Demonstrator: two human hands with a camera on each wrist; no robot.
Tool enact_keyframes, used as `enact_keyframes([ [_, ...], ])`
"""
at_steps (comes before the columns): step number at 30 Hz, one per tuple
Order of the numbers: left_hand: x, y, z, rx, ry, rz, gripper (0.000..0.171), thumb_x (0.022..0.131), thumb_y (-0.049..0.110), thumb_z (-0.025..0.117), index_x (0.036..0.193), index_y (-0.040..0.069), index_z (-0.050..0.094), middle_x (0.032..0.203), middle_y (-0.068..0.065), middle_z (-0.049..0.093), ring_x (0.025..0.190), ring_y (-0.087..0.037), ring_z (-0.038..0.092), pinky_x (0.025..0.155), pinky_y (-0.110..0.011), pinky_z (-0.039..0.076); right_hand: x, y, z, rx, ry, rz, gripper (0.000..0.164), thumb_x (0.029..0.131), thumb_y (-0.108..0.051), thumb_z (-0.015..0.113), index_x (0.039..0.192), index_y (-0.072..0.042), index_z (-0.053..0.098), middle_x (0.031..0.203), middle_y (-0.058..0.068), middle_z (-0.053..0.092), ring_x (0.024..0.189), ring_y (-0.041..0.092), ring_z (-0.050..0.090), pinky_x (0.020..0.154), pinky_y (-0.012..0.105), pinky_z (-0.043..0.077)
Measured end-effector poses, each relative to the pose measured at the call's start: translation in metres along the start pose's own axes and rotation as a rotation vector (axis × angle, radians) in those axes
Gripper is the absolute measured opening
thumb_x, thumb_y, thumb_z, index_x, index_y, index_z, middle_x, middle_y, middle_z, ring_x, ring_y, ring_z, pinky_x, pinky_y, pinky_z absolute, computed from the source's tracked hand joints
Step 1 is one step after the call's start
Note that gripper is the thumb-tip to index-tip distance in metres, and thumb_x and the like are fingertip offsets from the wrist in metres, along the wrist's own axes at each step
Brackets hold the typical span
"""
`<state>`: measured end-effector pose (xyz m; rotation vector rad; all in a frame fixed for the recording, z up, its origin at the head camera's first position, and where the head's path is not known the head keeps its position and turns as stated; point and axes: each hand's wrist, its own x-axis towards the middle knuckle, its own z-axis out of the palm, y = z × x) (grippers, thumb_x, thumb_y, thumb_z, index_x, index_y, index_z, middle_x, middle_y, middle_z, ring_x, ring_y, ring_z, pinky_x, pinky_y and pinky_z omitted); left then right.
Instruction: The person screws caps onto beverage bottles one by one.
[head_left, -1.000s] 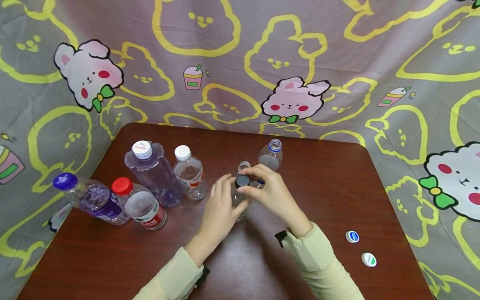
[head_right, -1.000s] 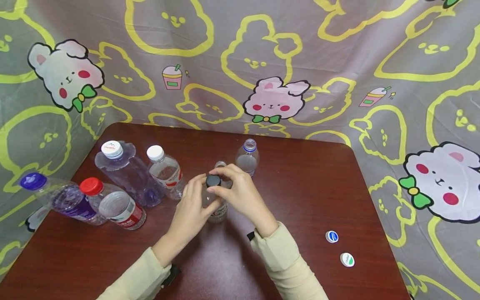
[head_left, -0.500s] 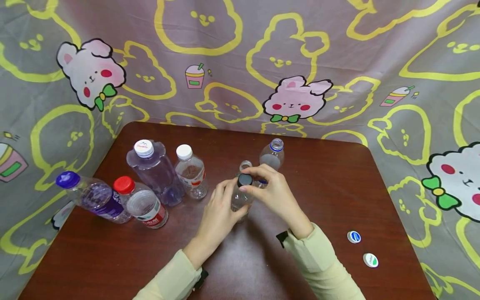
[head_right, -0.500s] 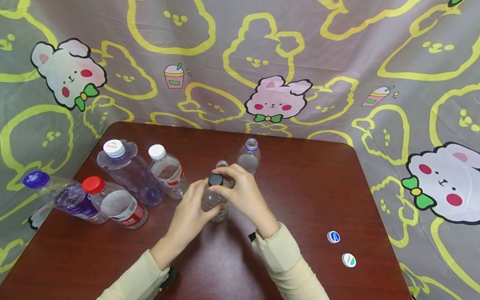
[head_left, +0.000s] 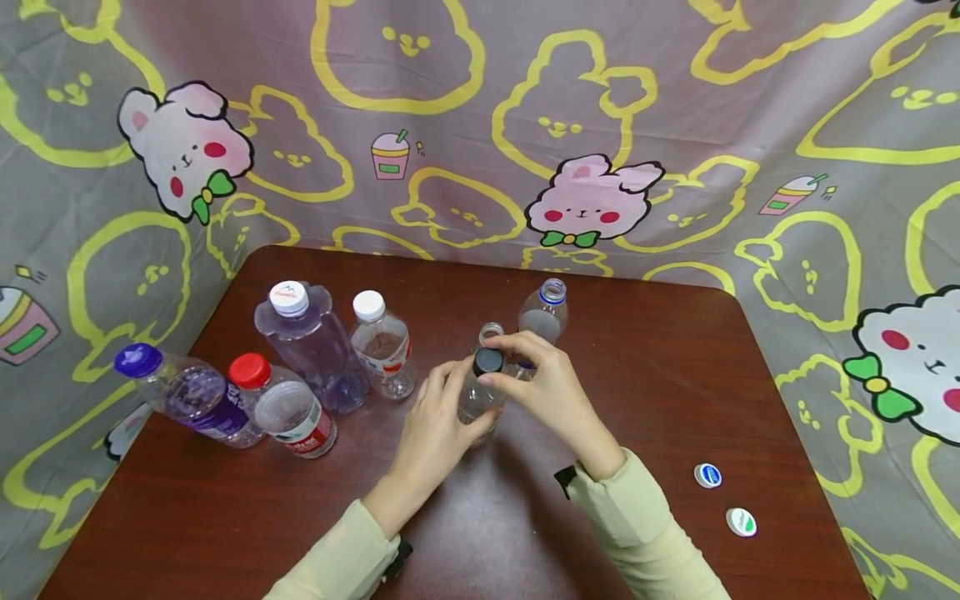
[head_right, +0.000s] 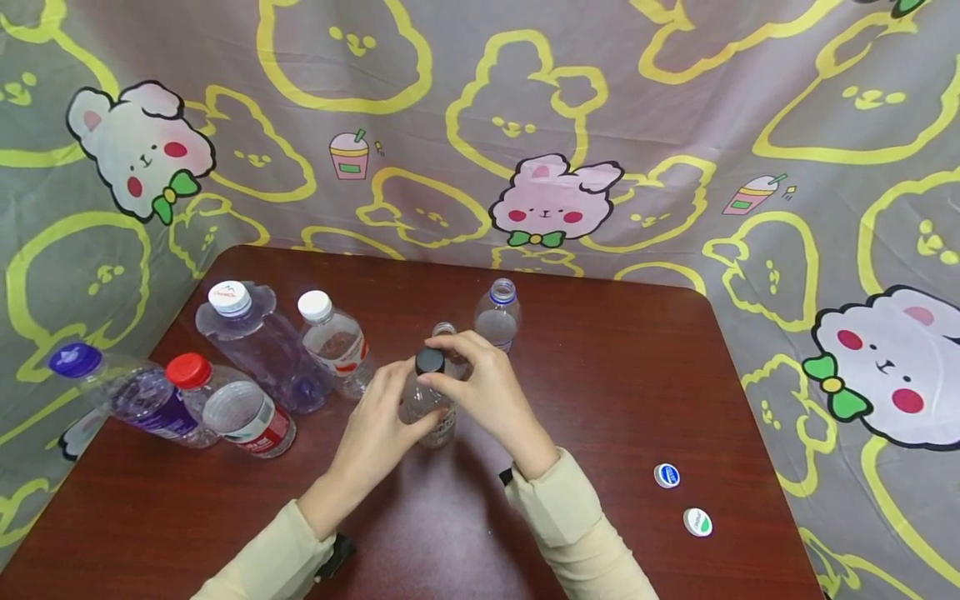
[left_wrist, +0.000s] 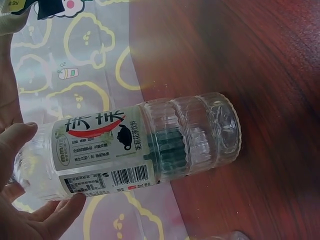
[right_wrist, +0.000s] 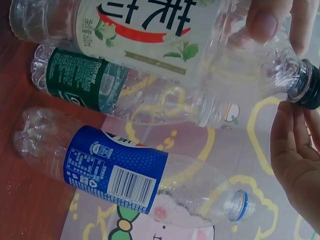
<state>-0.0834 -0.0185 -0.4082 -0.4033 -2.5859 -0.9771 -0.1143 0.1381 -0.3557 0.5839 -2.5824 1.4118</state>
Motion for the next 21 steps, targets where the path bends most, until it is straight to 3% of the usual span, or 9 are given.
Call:
enact_keyframes([
  [10,0.002,-0.005,-0.006,0.033,0.014,-0.051,0.071,0.072,0.033,0.082,0.130,0.006,0.050,0.117,-0.015,0.057,0.103,-0.034,0.060,0.074,-0.049,0.055,-0.002,0.006,-0.008,0.031,0.008,0.043,0.037,0.077,-0.010,0.078,0.112,-0.005,0.068,0.105,0.011,0.068,0.097,0.027,0.065,0.077,0.025,0.054],
  [16,0.007,-0.014,-0.015,0.089,0.056,-0.075,0.072,0.074,0.035,0.081,0.129,0.001,0.050,0.119,-0.016,0.059,0.108,-0.033,0.061,0.074,-0.050,0.055,-0.016,0.022,-0.020,0.039,0.032,0.111,0.034,0.079,-0.009,0.076,0.111,-0.003,0.067,0.106,0.011,0.069,0.099,0.021,0.065,0.080,0.032,0.056],
  [21,0.011,-0.021,-0.021,0.126,0.080,-0.073,0.070,0.075,0.036,0.080,0.130,0.004,0.049,0.123,-0.014,0.059,0.110,-0.032,0.060,0.073,-0.049,0.055,-0.034,0.046,-0.037,0.008,0.087,0.192,0.032,0.080,-0.008,0.074,0.111,-0.003,0.067,0.106,0.013,0.068,0.096,0.010,0.064,0.080,0.019,0.053],
])
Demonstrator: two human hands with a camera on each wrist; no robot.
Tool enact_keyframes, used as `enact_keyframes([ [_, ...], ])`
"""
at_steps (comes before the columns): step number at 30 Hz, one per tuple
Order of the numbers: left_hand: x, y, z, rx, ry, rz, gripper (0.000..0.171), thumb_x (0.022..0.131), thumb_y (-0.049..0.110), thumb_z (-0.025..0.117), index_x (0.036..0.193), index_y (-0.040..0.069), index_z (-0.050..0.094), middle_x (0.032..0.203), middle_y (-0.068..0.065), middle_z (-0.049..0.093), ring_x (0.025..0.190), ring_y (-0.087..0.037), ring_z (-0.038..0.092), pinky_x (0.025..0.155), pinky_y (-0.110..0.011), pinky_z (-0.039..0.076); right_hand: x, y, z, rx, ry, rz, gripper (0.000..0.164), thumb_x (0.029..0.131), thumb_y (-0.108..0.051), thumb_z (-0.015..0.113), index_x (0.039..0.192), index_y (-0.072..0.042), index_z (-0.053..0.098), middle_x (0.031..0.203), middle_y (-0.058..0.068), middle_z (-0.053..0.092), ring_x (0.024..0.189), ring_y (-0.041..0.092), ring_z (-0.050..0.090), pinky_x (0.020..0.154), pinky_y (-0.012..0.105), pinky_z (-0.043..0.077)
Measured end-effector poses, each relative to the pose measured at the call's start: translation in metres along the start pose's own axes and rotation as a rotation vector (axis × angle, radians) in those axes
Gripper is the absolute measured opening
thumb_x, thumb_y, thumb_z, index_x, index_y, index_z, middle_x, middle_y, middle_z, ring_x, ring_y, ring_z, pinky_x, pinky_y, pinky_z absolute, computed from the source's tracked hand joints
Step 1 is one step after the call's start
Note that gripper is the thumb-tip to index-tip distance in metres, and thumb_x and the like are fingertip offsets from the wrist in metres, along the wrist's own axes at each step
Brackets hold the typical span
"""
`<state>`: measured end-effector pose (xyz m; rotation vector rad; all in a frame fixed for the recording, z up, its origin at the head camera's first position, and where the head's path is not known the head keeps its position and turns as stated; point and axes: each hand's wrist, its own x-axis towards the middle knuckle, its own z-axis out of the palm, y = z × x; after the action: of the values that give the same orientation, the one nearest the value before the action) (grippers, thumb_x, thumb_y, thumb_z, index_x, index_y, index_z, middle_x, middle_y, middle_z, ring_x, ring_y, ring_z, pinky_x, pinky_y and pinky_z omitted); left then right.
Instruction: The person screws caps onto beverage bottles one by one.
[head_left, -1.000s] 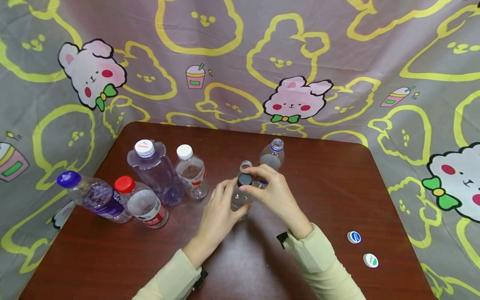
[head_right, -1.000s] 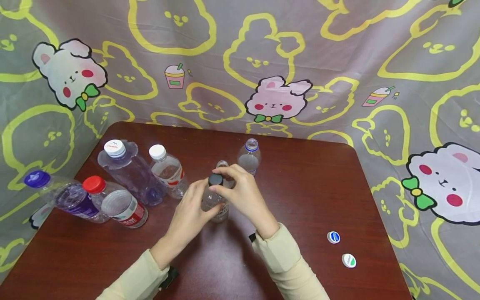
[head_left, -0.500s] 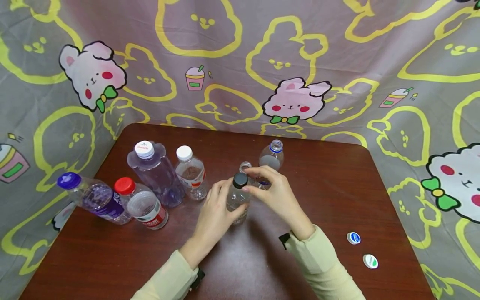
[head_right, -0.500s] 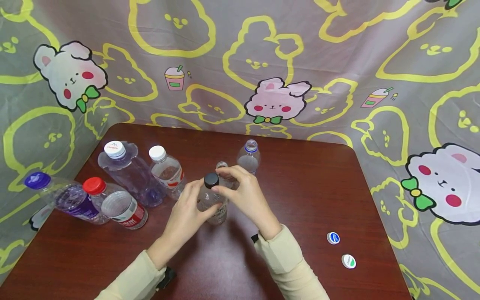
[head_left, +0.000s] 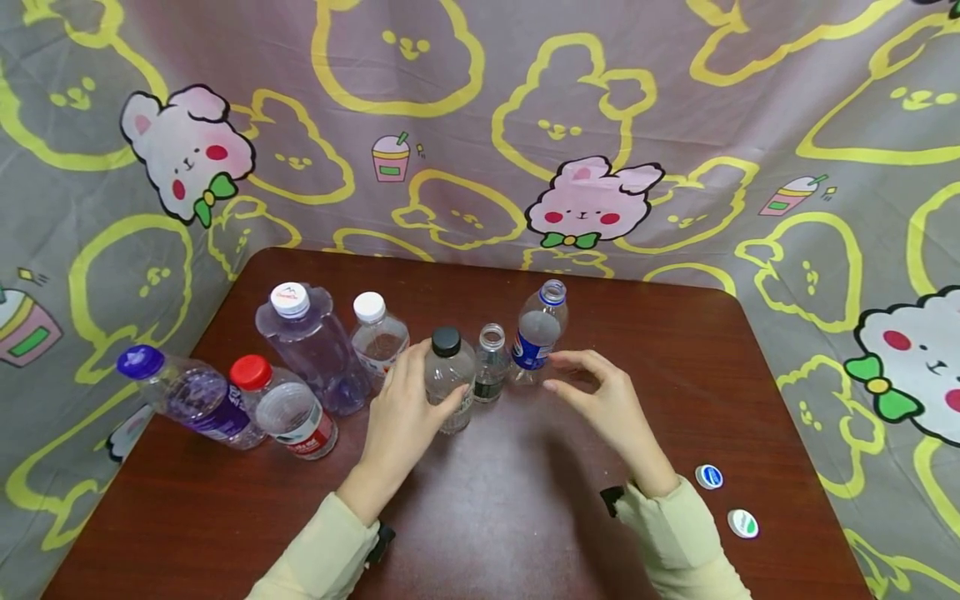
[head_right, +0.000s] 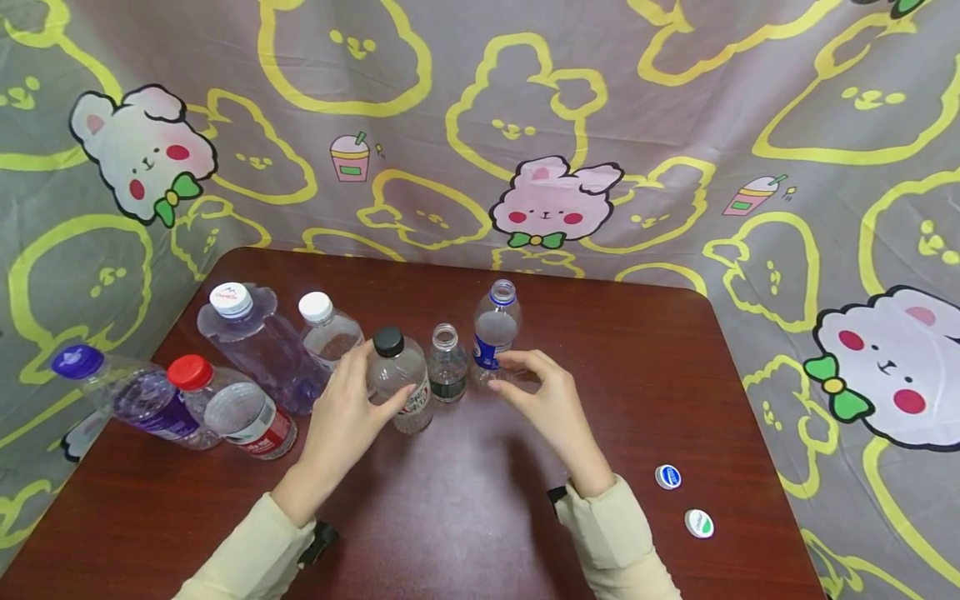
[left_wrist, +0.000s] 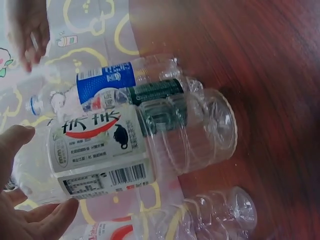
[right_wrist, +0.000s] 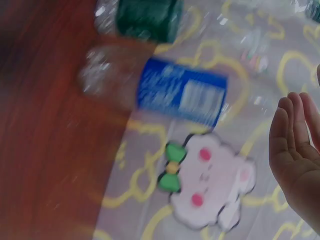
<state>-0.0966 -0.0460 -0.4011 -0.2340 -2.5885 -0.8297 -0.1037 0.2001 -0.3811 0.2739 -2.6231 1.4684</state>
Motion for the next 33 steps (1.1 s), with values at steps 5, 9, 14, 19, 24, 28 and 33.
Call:
enact_keyframes([
  [5,0.003,-0.004,0.002,0.027,0.049,0.022,0.069,0.074,0.034,0.081,0.130,0.006,0.050,0.123,-0.012,0.060,0.110,-0.031,0.058,0.071,-0.046,0.055,-0.016,0.025,-0.024,-0.040,0.070,0.078,0.029,0.083,-0.011,0.072,0.111,-0.005,0.067,0.101,-0.001,0.068,0.088,-0.005,0.060,0.076,0.009,0.049],
  [9,0.006,-0.005,0.004,0.027,0.065,0.015,0.069,0.074,0.033,0.081,0.129,0.006,0.050,0.123,-0.012,0.060,0.108,-0.032,0.058,0.071,-0.047,0.055,-0.035,0.048,-0.046,-0.091,0.107,0.180,0.032,0.085,-0.016,0.071,0.115,-0.005,0.066,0.091,-0.029,0.059,0.083,-0.013,0.057,0.072,0.008,0.048],
  [14,0.012,-0.005,0.007,0.047,0.069,0.010,0.071,0.075,0.034,0.080,0.130,0.003,0.049,0.126,-0.014,0.059,0.108,-0.033,0.059,0.074,-0.048,0.055,-0.061,0.076,-0.075,-0.168,0.122,0.306,0.038,0.088,-0.022,0.068,0.119,-0.002,0.062,0.085,-0.036,0.055,0.079,-0.018,0.055,0.068,0.007,0.047],
  [19,0.022,-0.005,0.008,0.054,0.053,-0.004,0.071,0.076,0.033,0.079,0.132,0.002,0.048,0.131,-0.017,0.055,0.111,-0.035,0.058,0.078,-0.049,0.054,-0.087,0.103,-0.104,-0.240,0.107,0.470,0.047,0.089,-0.030,0.066,0.123,0.002,0.058,0.081,-0.037,0.054,0.075,-0.022,0.052,0.063,0.010,0.047],
  [24,0.033,-0.005,0.011,0.061,0.042,0.002,0.070,0.078,0.032,0.078,0.133,0.001,0.047,0.130,-0.017,0.054,0.111,-0.036,0.059,0.082,-0.048,0.054,-0.100,0.130,-0.125,-0.370,-0.011,0.631,0.058,0.090,-0.037,0.063,0.129,0.005,0.052,0.109,0.018,0.070,0.086,0.007,0.068,0.070,0.028,0.053],
  [28,0.040,-0.005,0.013,0.070,0.036,0.004,0.069,0.079,0.031,0.077,0.133,0.001,0.046,0.129,-0.017,0.054,0.111,-0.036,0.059,0.084,-0.047,0.054,-0.106,0.146,-0.136,-0.458,-0.191,0.714,0.065,0.090,-0.040,0.061,0.129,0.011,0.048,0.129,0.038,0.049,0.112,0.050,0.055,0.081,0.050,0.050],
  [33,0.044,-0.004,0.015,0.055,-0.001,-0.015,0.067,0.081,0.029,0.075,0.134,0.002,0.045,0.129,-0.018,0.053,0.113,-0.036,0.058,0.081,-0.048,0.054,-0.116,0.160,-0.139,-0.497,-0.326,0.715,0.066,0.083,-0.034,0.069,0.117,0.018,0.049,0.116,0.042,0.053,0.105,0.054,0.055,0.080,0.053,0.048],
])
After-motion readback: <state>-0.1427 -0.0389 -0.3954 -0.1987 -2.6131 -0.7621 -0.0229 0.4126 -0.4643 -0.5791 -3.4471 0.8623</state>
